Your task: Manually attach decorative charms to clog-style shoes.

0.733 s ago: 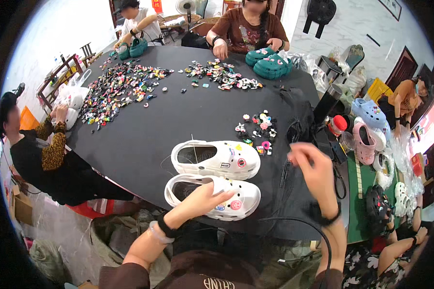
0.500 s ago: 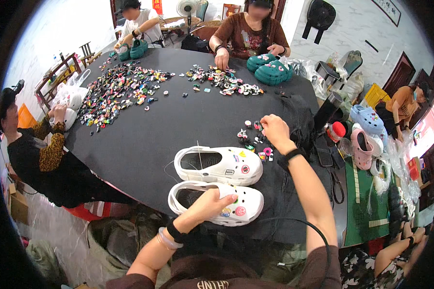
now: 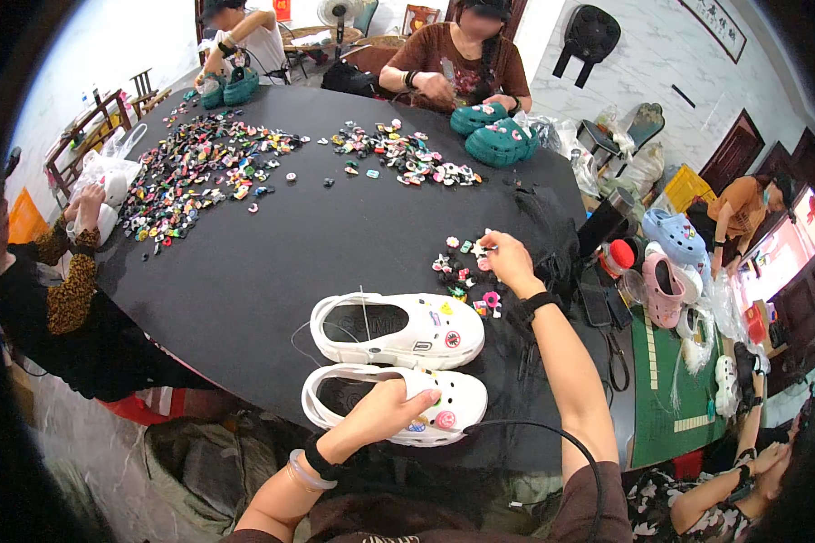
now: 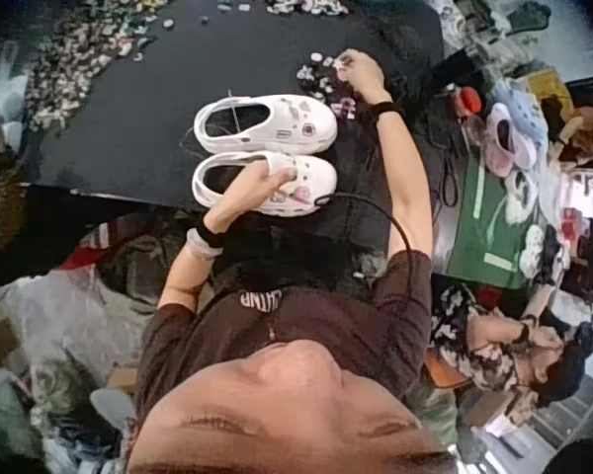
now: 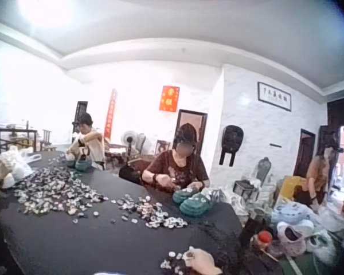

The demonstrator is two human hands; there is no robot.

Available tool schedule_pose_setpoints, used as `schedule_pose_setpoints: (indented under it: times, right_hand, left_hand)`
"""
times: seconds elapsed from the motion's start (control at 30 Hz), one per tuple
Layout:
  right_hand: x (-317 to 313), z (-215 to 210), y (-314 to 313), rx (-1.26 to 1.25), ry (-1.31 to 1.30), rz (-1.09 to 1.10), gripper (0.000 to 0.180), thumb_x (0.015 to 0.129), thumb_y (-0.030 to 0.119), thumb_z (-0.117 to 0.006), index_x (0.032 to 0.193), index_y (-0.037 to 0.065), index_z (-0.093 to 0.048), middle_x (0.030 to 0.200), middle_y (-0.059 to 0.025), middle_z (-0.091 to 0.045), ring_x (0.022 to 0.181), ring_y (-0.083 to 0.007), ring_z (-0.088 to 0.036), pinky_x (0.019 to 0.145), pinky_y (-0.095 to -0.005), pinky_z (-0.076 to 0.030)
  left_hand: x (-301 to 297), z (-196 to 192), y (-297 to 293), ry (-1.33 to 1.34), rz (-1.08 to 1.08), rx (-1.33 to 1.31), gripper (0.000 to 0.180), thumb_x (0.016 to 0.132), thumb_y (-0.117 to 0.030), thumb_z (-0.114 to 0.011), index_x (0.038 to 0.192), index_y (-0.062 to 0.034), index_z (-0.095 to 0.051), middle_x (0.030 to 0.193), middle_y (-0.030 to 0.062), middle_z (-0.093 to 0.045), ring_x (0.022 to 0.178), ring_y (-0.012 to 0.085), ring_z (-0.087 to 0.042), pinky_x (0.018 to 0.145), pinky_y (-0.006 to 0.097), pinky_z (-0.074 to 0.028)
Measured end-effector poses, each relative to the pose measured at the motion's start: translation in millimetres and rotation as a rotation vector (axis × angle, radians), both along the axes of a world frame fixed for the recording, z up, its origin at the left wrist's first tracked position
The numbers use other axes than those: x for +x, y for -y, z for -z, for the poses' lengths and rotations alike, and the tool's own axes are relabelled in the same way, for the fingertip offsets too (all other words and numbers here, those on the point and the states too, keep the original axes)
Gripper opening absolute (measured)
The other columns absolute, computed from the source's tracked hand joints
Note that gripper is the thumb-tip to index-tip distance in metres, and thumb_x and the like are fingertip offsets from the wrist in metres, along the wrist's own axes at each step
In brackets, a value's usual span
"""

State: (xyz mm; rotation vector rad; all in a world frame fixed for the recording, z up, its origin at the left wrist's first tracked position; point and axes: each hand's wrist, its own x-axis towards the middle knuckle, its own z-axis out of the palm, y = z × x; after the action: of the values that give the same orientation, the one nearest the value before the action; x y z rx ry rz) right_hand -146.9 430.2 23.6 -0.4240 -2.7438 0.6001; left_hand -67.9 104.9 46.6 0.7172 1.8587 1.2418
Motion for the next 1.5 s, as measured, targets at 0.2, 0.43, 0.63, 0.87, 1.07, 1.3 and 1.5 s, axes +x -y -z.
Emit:
schedule_pose_setpoints:
  times: [0.2,0.43,0.63,0.87,1.07,1.3,1.5]
  right_hand:
    - [16,5,-12,0.048,-0.006,0.029,0.015,0.074,0.013,-0.064,0.087,0.007,-0.067,0.087,-0.0103,-0.064,0.080,-0.0235,-0.064,0.072,-0.0350,-0.050]
    - [8,23,27,0.298,0.011,-0.133,0.018,0.072,0.023,-0.070,0.085,0.010,-0.069,0.082,-0.0076,-0.064,0.080,-0.0251,-0.063,0.069,-0.0371,-0.048]
    - [16,8,21,-0.331,-0.156,0.041,0.017,0.076,0.016,-0.068,0.083,0.003,-0.061,0.076,-0.0106,-0.064,0.070,-0.0210,-0.062,0.065,-0.0319,-0.048]
    - [95,-51,52,-0.906,0.028,-0.108,0.022,0.096,0.018,-0.046,0.100,0.003,-0.060,0.083,0.0026,-0.059,0.067,-0.0061,-0.050,0.061,-0.0205,-0.042]
    - [164,-63,111,-1.211,0.212,-0.202,0.023,0.095,0.025,-0.051,0.106,0.005,-0.055,0.081,0.0054,-0.051,0.062,-0.0029,-0.043,0.057,-0.0173,-0.035]
    - [185,-34,133,-0.841,0.112,-0.171,0.019,0.092,0.017,-0.056,0.099,0.000,-0.054,0.082,0.0010,-0.057,0.062,-0.0044,-0.044,0.060,-0.0186,-0.039]
    - [176,-33,136,-0.659,0.086,-0.177,0.015,0.087,0.016,-0.061,0.092,0.002,-0.061,0.083,0.0002,-0.047,0.065,-0.0053,-0.043,0.062,-0.0204,-0.038]
  left_hand:
    - [2,2,-3,-0.028,-0.028,0.059,0.040,0.091,-0.034,-0.053,0.097,0.0039,-0.062,0.081,0.0182,-0.066,0.074,0.0263,-0.064,0.069,0.034,-0.049]
    - [1,5,-2,-0.018,-0.011,0.040,0.039,0.091,-0.033,-0.053,0.099,0.0037,-0.062,0.082,0.0180,-0.066,0.075,0.0259,-0.064,0.071,0.034,-0.048]
    - [4,4,-1,-0.036,0.001,0.028,0.038,0.090,-0.032,-0.053,0.098,0.0048,-0.062,0.081,0.0181,-0.066,0.074,0.0262,-0.064,0.070,0.034,-0.048]
    - [2,7,0,0.020,-0.029,0.088,0.036,0.090,-0.029,-0.054,0.099,0.0051,-0.062,0.082,0.0156,-0.066,0.075,0.0205,-0.063,0.071,0.033,-0.048]
    - [0,9,-4,0.264,-0.081,0.187,0.031,0.089,-0.022,-0.057,0.104,0.0054,-0.061,0.091,0.0087,-0.066,0.079,0.0127,-0.060,0.072,0.029,-0.048]
    - [-13,-6,-12,0.650,-0.026,0.062,0.033,0.087,-0.016,-0.059,0.114,0.0023,-0.056,0.105,0.0113,-0.064,0.088,0.0193,-0.064,0.077,0.030,-0.051]
    - [-4,-5,-12,0.673,-0.184,0.127,0.033,0.085,-0.013,-0.060,0.113,0.0034,-0.056,0.107,0.0118,-0.062,0.090,0.0180,-0.063,0.075,0.029,-0.051]
